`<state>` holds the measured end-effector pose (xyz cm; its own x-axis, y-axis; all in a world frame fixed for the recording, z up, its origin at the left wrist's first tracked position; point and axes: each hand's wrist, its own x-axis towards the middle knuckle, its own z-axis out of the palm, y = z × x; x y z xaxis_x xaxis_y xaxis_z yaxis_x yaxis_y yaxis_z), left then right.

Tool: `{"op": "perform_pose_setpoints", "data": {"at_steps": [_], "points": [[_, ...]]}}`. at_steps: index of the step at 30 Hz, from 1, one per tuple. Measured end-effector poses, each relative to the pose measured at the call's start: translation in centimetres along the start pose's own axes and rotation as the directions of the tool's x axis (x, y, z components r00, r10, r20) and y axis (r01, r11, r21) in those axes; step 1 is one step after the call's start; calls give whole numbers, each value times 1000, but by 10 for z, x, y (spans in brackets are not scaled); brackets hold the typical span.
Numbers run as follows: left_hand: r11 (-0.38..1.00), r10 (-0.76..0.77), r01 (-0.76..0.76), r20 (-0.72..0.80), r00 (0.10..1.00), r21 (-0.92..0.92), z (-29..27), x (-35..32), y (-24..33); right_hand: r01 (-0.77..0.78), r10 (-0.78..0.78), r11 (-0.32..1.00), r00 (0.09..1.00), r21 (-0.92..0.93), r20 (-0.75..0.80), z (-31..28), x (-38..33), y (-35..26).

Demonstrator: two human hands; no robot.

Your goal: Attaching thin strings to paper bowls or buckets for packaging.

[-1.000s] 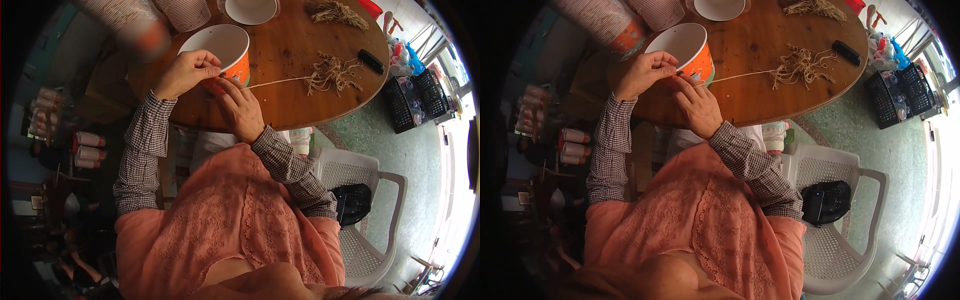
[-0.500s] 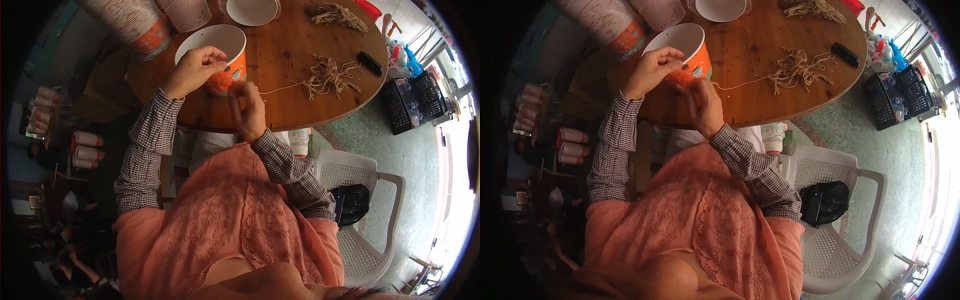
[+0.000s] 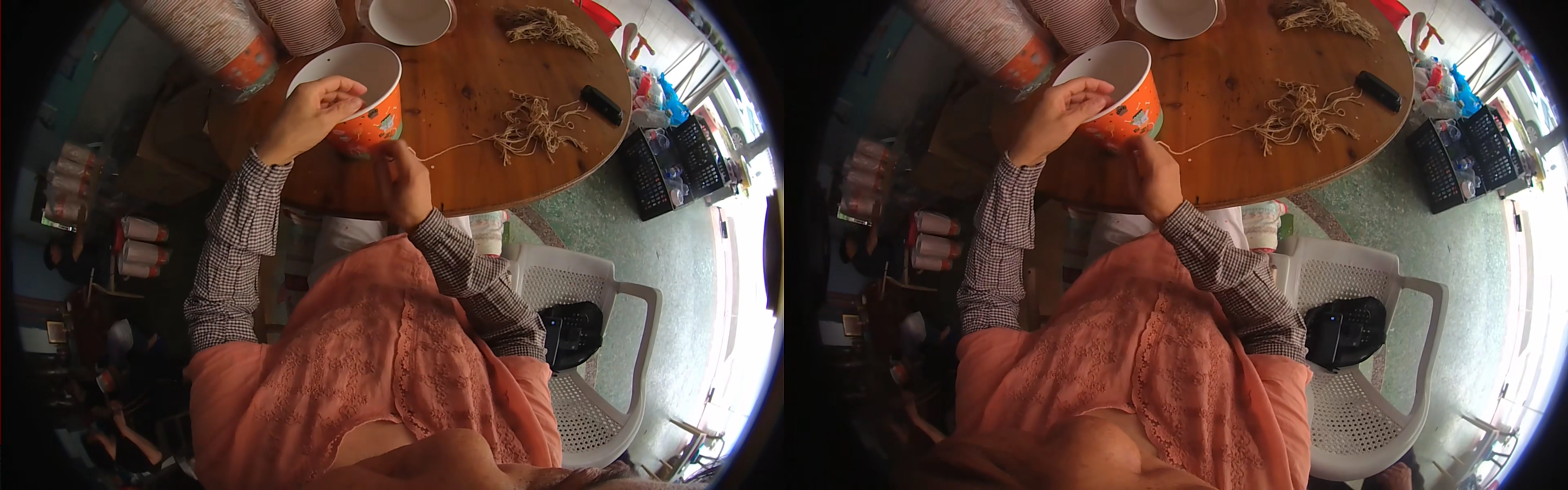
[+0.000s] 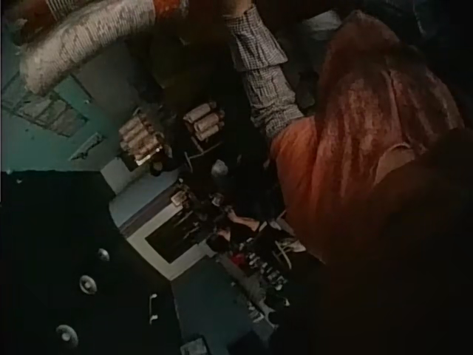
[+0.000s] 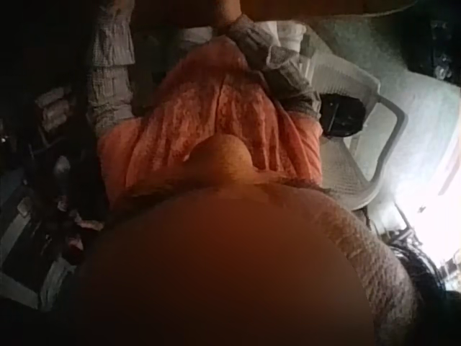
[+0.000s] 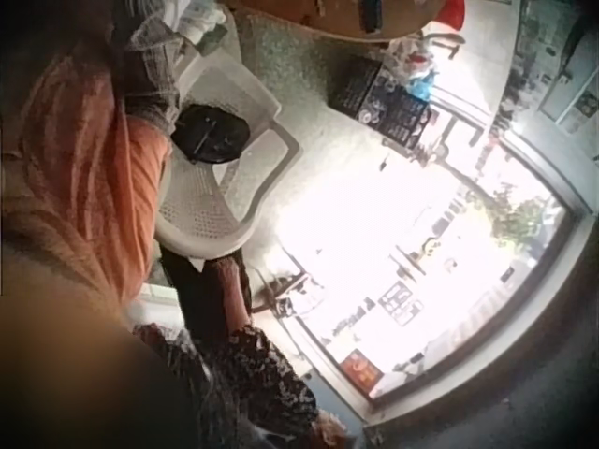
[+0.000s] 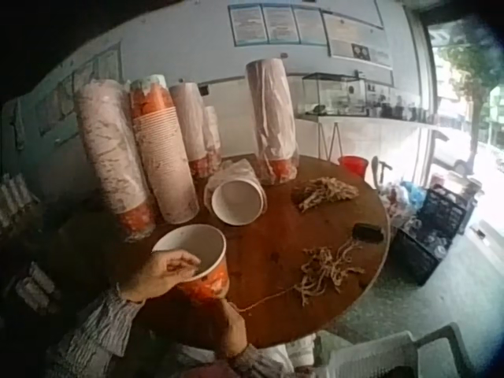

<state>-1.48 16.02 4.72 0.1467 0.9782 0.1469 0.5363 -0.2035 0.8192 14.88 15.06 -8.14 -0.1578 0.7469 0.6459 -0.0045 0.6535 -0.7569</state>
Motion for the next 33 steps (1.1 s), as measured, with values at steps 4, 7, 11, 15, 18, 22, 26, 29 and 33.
{"op": "perform_pose_setpoints", "data": {"at_steps": [4, 7, 11, 15, 18, 22, 26, 29, 33], "points": [[973, 160, -153, -27, 987, 173, 1, -16, 3, -280, 313, 896, 949, 344, -45, 5, 11, -3], [972, 101, -101, 10, 995, 211, 3, -20, 4, -327, 390, 817, 920, 475, -36, 10, 13, 5], [981, 85, -74, -57, 995, 177, 7, -22, -2, -318, 388, 811, 921, 491, -43, 18, 17, 2], [967, 100, -85, -50, 994, 242, 11, -20, 2, -339, 410, 818, 910, 465, -57, 17, 20, 2], [975, 65, -50, -63, 996, 218, 12, -20, -1, -338, 407, 826, 911, 450, -62, 19, 20, 2], [972, 68, -50, -74, 995, 229, 14, -19, 3, -340, 410, 830, 909, 442, -72, 20, 23, 4], [948, 80, -69, -23, 997, 312, 8, -16, 4, -265, 324, 906, 936, 330, -139, 23, 30, -3], [919, 110, -98, -9, 994, 381, 6, -13, 5, -211, 240, 948, 965, 237, -104, 15, 34, -9], [925, 182, -131, -113, 977, 356, 9, -19, 7, -211, 221, 964, 974, 165, -46, -9, 34, -8]]}}
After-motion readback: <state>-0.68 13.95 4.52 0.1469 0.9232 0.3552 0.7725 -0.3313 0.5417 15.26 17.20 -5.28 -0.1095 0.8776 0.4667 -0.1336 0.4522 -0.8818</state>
